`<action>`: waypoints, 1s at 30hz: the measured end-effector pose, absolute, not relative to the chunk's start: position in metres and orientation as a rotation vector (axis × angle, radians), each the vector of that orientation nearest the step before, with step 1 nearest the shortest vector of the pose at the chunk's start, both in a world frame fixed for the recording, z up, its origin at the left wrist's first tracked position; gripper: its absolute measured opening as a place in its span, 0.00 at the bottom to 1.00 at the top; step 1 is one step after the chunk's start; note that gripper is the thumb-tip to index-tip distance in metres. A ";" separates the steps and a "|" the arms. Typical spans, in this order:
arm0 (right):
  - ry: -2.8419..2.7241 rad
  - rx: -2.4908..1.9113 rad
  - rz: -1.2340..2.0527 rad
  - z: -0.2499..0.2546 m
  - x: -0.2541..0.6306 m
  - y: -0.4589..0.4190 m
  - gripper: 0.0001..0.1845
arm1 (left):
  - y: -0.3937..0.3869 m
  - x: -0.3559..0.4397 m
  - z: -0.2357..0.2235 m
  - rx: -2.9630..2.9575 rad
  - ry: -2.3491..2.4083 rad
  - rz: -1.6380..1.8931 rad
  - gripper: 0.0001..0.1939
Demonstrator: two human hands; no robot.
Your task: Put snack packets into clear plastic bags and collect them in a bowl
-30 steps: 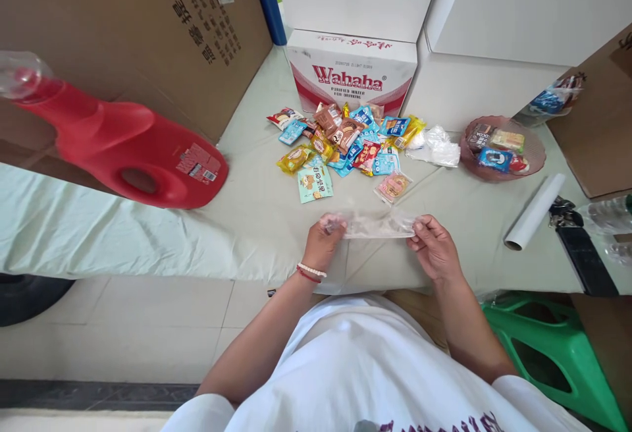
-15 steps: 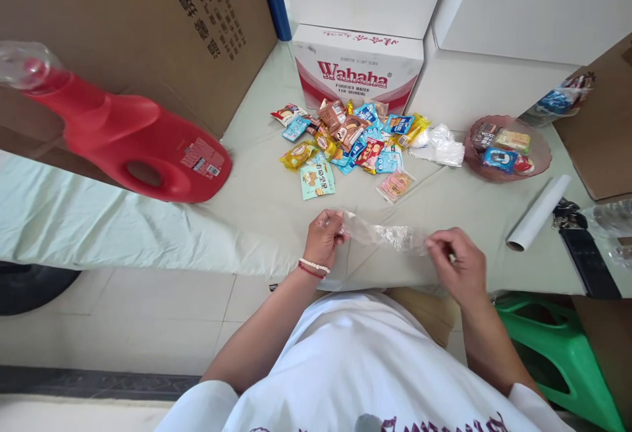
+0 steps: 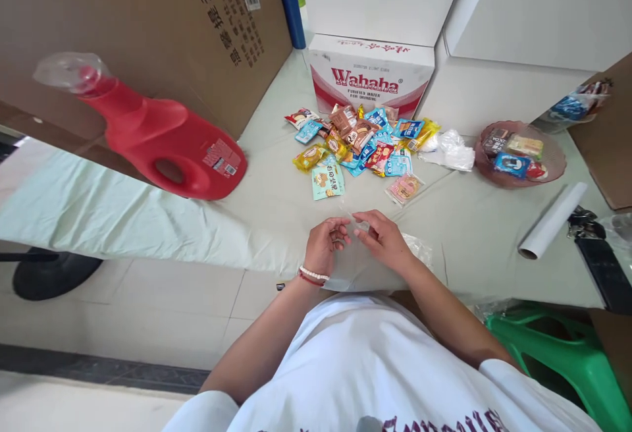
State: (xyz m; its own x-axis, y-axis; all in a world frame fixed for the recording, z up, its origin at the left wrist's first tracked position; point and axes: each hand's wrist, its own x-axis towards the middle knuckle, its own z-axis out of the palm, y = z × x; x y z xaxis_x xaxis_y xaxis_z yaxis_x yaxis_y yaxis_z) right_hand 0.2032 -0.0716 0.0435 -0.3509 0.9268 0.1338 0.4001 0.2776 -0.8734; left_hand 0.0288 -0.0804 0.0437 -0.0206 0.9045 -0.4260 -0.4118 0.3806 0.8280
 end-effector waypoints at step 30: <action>-0.533 -1.347 1.333 0.064 0.222 -0.058 0.24 | -0.052 0.019 0.055 0.341 1.358 1.370 0.14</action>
State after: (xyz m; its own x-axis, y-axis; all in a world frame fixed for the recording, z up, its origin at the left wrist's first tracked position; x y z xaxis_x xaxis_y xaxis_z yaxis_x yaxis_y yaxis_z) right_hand 0.2216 -0.0584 0.0644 0.2620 0.8813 -0.3933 -0.3671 -0.2859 -0.8851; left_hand 0.0191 -0.0517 0.0548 -0.3365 0.8138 -0.4738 -0.4808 0.2842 0.8295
